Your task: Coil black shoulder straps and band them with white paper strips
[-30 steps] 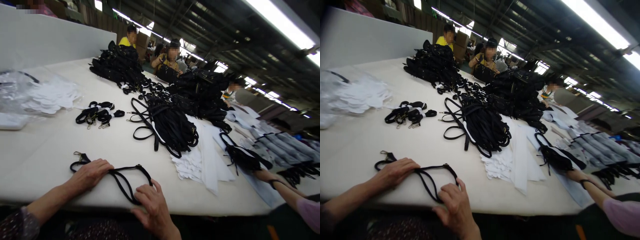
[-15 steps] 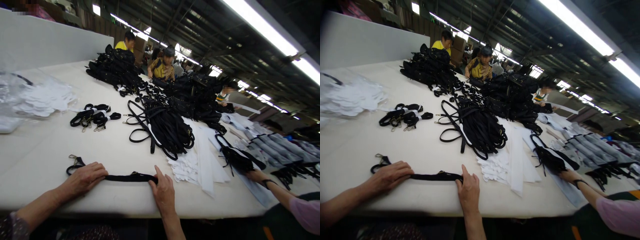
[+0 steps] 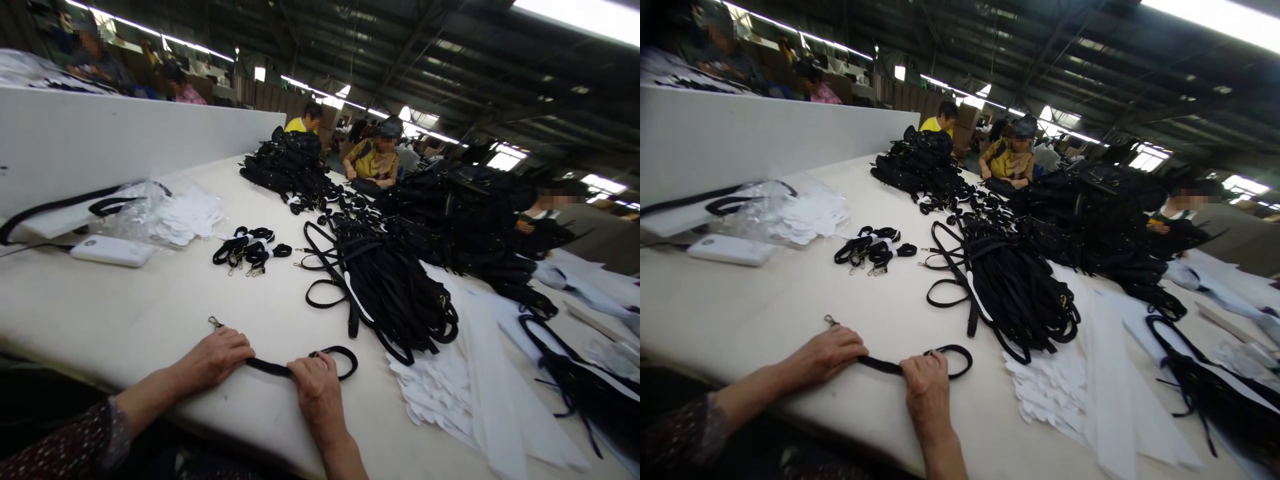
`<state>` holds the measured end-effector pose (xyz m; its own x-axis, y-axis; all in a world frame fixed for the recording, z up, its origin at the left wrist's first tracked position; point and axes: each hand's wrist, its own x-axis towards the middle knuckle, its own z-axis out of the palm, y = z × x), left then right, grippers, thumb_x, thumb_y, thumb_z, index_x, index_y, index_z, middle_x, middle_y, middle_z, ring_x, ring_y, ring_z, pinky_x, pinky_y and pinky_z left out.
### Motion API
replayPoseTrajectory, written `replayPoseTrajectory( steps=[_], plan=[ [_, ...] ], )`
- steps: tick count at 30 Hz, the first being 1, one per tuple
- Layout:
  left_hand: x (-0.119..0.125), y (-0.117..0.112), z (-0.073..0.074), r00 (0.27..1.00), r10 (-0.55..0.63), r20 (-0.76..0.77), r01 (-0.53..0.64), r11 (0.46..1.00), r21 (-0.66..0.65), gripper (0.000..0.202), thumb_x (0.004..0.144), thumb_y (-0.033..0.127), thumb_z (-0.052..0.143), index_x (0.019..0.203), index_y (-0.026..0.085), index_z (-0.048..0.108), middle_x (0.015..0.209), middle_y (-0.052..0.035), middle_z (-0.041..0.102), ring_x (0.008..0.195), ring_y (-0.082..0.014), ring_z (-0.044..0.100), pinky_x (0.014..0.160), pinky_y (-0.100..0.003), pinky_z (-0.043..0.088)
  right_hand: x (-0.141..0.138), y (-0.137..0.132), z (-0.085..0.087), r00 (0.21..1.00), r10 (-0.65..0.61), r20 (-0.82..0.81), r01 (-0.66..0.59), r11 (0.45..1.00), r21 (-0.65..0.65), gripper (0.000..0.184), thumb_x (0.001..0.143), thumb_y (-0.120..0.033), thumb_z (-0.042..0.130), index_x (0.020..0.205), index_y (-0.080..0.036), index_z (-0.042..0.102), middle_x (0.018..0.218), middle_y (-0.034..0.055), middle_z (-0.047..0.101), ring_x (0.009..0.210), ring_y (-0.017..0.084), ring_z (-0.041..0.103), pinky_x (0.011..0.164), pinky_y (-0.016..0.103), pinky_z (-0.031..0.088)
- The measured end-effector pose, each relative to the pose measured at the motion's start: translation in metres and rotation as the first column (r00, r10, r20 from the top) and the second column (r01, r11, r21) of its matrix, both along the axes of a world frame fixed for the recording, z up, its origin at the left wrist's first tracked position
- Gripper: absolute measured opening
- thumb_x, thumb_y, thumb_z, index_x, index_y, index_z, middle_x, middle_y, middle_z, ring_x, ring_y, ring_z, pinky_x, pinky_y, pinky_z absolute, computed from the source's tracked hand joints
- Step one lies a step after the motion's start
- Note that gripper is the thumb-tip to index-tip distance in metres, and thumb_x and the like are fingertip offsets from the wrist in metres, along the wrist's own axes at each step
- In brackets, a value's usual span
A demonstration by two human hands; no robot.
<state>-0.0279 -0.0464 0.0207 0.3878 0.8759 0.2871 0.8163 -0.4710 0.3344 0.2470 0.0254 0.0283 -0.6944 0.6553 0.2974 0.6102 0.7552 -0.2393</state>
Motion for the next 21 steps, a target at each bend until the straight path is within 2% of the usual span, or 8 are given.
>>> replayPoseTrajectory(
  steps=[5,7,9,12,15,18,21],
  plan=[
    [-0.054,-0.012,-0.005,0.992,0.127,0.016,-0.128,0.991,0.032,0.022,0.100,0.021,0.047,0.112,0.026,0.065,0.104,-0.0023,0.068,0.098,-0.0197,0.061,0.093,-0.036,0.039,0.004,0.001,0.006,0.998,-0.010,0.056,0.008,0.999,0.032,0.023,0.096,-0.013,0.050,0.097,-0.029,0.066,0.082,-0.0022,0.068,0.079,0.017,0.059,0.111,0.048,0.024],
    [-0.066,-0.016,-0.006,0.992,0.130,0.001,-0.129,0.991,0.034,0.025,0.098,0.021,0.049,0.116,0.029,0.064,0.107,-0.0009,0.069,0.101,-0.0190,0.062,0.097,-0.036,0.038,0.002,0.001,0.003,0.999,-0.012,0.044,0.009,0.999,0.048,0.024,0.095,-0.011,0.050,0.095,-0.028,0.066,0.081,-0.0017,0.067,0.079,0.017,0.058,0.107,0.044,0.028],
    [-0.068,-0.020,-0.003,0.988,0.150,-0.028,-0.150,0.989,0.011,0.031,0.096,0.019,0.050,0.124,0.031,0.061,0.117,-0.0010,0.067,0.109,-0.0193,0.061,0.103,-0.038,0.035,0.001,0.001,-0.001,0.999,-0.011,0.034,0.009,0.998,0.056,0.023,0.094,-0.009,0.051,0.093,-0.027,0.067,0.080,-0.0004,0.066,0.079,0.018,0.057,0.094,0.036,0.036],
    [-0.049,-0.022,0.008,0.977,0.203,-0.068,-0.205,0.978,-0.029,0.048,0.093,0.023,0.056,0.139,0.032,0.048,0.140,-0.0040,0.056,0.129,-0.0247,0.049,0.111,-0.045,0.029,0.001,0.002,-0.006,0.998,-0.019,0.054,0.016,0.998,0.065,0.020,0.092,-0.010,0.054,0.091,-0.026,0.067,0.079,0.0006,0.065,0.076,0.018,0.055,0.075,0.031,0.036],
    [-0.012,-0.017,0.016,0.988,0.142,-0.066,-0.146,0.987,-0.065,0.061,0.091,0.029,0.062,0.147,0.033,0.038,0.147,-0.0050,0.050,0.136,-0.0276,0.041,0.115,-0.050,0.023,0.002,0.001,-0.005,0.994,-0.039,0.104,0.032,0.997,0.069,0.017,0.091,-0.012,0.059,0.091,-0.026,0.067,0.080,-0.0006,0.065,0.076,0.018,0.054,0.070,0.031,0.035],
    [0.025,-0.003,0.012,0.996,0.088,-0.013,-0.089,0.991,-0.099,0.047,0.094,0.026,0.058,0.139,0.030,0.046,0.133,-0.0053,0.059,0.123,-0.0257,0.051,0.109,-0.049,0.030,0.000,-0.002,0.001,0.986,-0.045,0.160,0.039,0.998,0.042,0.014,0.091,-0.014,0.061,0.092,-0.027,0.066,0.083,-0.0016,0.066,0.079,0.018,0.056,0.068,0.029,0.036],
    [0.043,0.013,0.001,0.995,0.097,0.025,-0.093,0.989,-0.117,0.024,0.098,0.021,0.050,0.118,0.026,0.061,0.109,-0.0046,0.064,0.101,-0.0230,0.057,0.092,-0.040,0.043,-0.001,-0.004,0.009,0.977,-0.035,0.209,0.041,0.999,-0.025,0.011,0.093,-0.018,0.061,0.095,-0.027,0.066,0.089,-0.0012,0.068,0.085,0.018,0.059,0.067,0.027,0.039]
  ],
)
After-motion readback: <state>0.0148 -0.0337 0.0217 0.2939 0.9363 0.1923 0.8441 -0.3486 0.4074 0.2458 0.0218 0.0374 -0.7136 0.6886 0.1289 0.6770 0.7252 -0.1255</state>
